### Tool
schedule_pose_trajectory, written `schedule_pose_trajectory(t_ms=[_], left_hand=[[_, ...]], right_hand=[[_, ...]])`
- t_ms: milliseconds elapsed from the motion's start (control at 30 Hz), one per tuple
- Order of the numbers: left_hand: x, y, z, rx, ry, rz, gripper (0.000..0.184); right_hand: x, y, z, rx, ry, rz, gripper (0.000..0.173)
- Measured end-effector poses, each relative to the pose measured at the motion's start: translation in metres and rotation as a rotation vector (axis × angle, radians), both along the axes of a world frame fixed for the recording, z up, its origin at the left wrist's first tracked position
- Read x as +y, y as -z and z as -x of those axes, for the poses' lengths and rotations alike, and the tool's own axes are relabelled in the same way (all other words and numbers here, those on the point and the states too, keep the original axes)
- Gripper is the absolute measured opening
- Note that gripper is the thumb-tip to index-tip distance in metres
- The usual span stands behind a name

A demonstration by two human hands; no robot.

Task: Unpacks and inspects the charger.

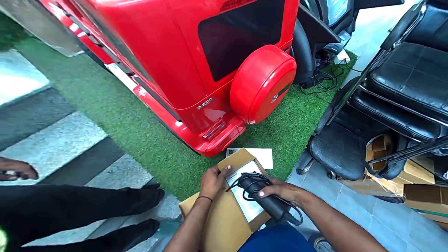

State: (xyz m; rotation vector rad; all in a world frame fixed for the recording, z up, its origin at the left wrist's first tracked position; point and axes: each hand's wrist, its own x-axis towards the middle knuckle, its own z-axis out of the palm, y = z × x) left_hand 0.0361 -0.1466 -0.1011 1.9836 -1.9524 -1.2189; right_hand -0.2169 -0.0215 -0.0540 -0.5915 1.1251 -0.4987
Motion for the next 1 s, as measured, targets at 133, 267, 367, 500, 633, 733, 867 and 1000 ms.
schedule_pose_trajectory(t_ms=[133, 267, 367, 500, 633, 733, 867, 1000], left_hand=[[0.011, 0.006, 0.009, 0.023, 0.062, 0.135, 0.047], [0.024, 0.011, 0.007, 0.186, -0.157, 0.399, 0.057], [0.062, -0.007, 0.010, 0.426, -0.480, 0.519, 0.067], [0.147, -0.014, 0.013, 0.307, -0.012, 0.308, 0.075], [0.160, 0.018, 0.015, 0.500, 0.557, 0.078, 0.039], [0.153, 0.022, 0.019, 0.617, 0.760, -0.079, 0.031], [0.166, 0.027, 0.017, 0.651, 0.637, -0.162, 0.050], [0.185, 0.043, 0.015, 0.536, 0.566, 0.090, 0.035]], right_hand=[[-0.044, 0.004, -0.023, 0.669, -0.405, 0.029, 0.114], [-0.066, -0.003, -0.018, 0.452, -0.359, -0.023, 0.082], [-0.067, -0.011, -0.001, 0.137, -0.222, -0.129, 0.040], [-0.069, -0.016, 0.015, -0.054, -0.160, -0.216, 0.032], [-0.069, -0.018, 0.004, 0.052, -0.174, -0.217, 0.031], [-0.064, -0.001, -0.012, 0.303, -0.193, -0.142, 0.074], [-0.047, 0.019, -0.036, 0.707, -0.386, -0.009, 0.117], [-0.016, 0.032, -0.048, 0.987, -0.362, 0.185, 0.129]])
